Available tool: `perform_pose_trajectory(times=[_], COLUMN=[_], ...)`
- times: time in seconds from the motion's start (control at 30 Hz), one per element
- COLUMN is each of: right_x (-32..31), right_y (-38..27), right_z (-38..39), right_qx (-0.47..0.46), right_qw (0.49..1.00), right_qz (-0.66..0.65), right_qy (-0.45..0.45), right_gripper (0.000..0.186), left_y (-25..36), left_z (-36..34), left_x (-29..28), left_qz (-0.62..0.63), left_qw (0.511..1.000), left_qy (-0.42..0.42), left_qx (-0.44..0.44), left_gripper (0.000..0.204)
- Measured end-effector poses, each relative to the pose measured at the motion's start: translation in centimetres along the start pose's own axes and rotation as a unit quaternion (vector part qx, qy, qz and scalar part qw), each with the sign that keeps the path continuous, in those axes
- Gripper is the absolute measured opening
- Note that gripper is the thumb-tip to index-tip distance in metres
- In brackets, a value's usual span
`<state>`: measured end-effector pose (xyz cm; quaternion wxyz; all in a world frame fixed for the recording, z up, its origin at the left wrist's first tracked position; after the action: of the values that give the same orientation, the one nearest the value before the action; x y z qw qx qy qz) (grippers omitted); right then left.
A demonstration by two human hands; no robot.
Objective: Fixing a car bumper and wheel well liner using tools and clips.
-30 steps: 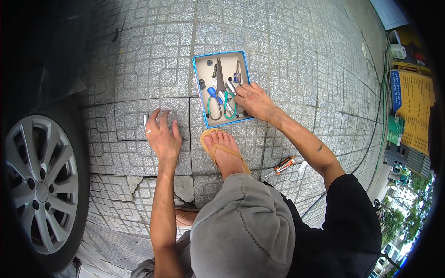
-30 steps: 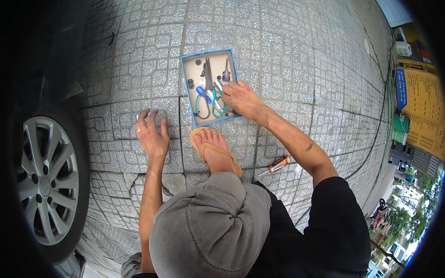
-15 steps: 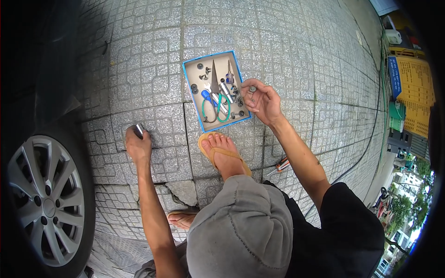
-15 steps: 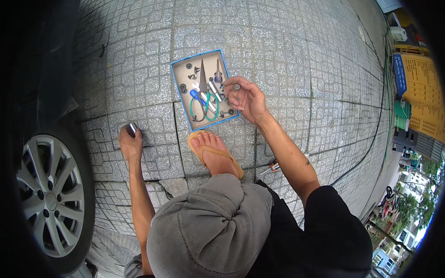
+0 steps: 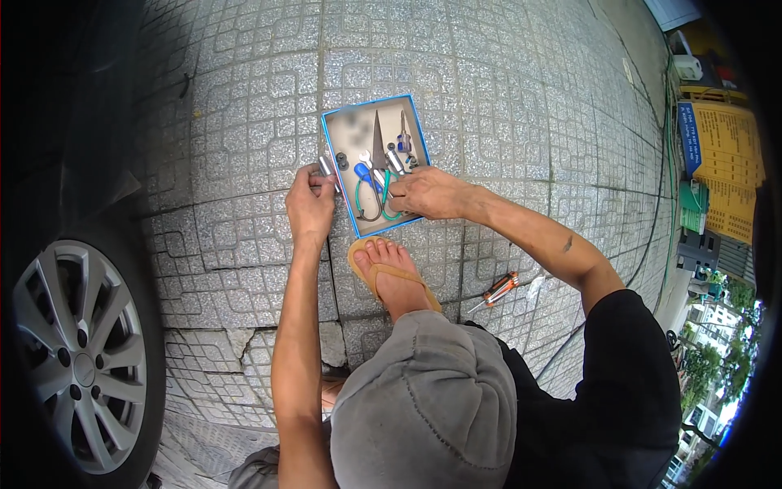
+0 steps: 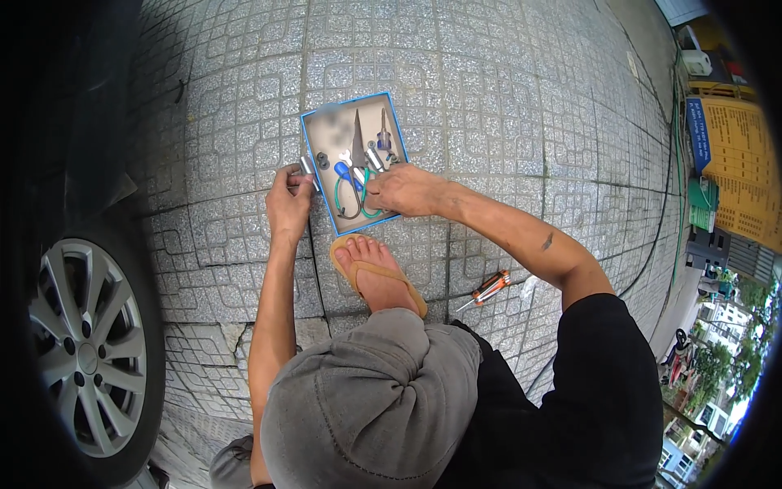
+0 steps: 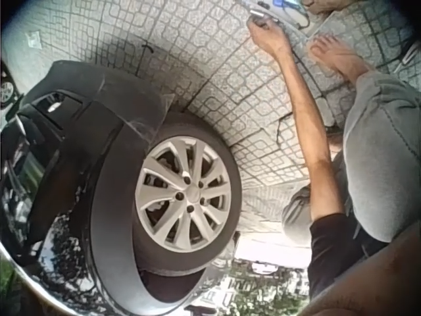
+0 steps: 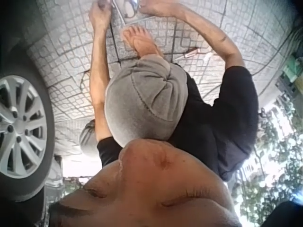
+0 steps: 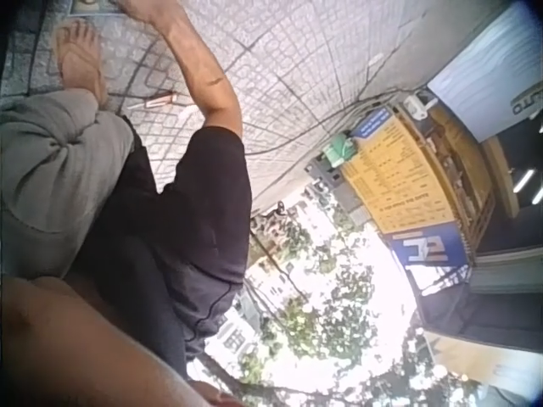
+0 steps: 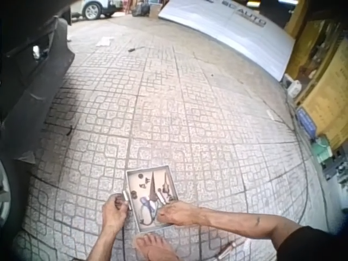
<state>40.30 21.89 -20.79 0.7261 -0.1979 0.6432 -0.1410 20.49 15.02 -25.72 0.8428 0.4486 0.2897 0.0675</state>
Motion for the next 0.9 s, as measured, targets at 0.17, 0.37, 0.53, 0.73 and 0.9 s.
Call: perform_pose_trajectory(times=[0.17, 0.37, 0.53, 0.73, 0.9], right_x=[0.4, -3.5, -4.5, -4.1, -4.6], right_y=[1.5, 2.0, 4.7, 7.3, 2.0], right_z=[1.3, 0.9, 2.0, 5.6, 3.7], right_qx=[0.042, 0.146, 0.217, 0.402, 0.2], right_qw=[0.996, 0.988, 0.963, 0.785, 0.97], right_qz=[0.082, 0.024, 0.004, -0.38, 0.04], right_qy=[-0.017, 0.037, 0.162, 0.28, 0.131], right_gripper=[0.011, 0.012, 0.018, 0.017, 0.012], left_y=[0.2, 0.0, 0.0, -0.6, 0.1], left_z=[0.6, 2.5, 3.0, 2.6, 2.6], left_x=[0.0, 0.1, 0.0, -1.2, -1.9], left_qz=[-0.04, -0.066, -0.058, -0.052, -0.049], left_qw=[0.998, 0.993, 0.993, 0.995, 0.994], left_qy=[0.019, 0.026, 0.038, 0.045, 0.058], left_qx=[0.053, 0.096, 0.092, 0.071, 0.073], left_gripper=[0.023, 0.02, 0.021, 0.022, 0.021])
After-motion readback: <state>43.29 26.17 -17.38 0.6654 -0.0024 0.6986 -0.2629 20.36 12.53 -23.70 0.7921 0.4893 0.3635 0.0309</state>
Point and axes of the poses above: each hand's wrist, its own z-axis away from the middle knuckle, its own x-axis out of the palm, y = z × x, the point moved 6 cm from there along -z, towards the middle knuckle, and after that the axes turned 11 degrees about -x, right-handed, at the moved point
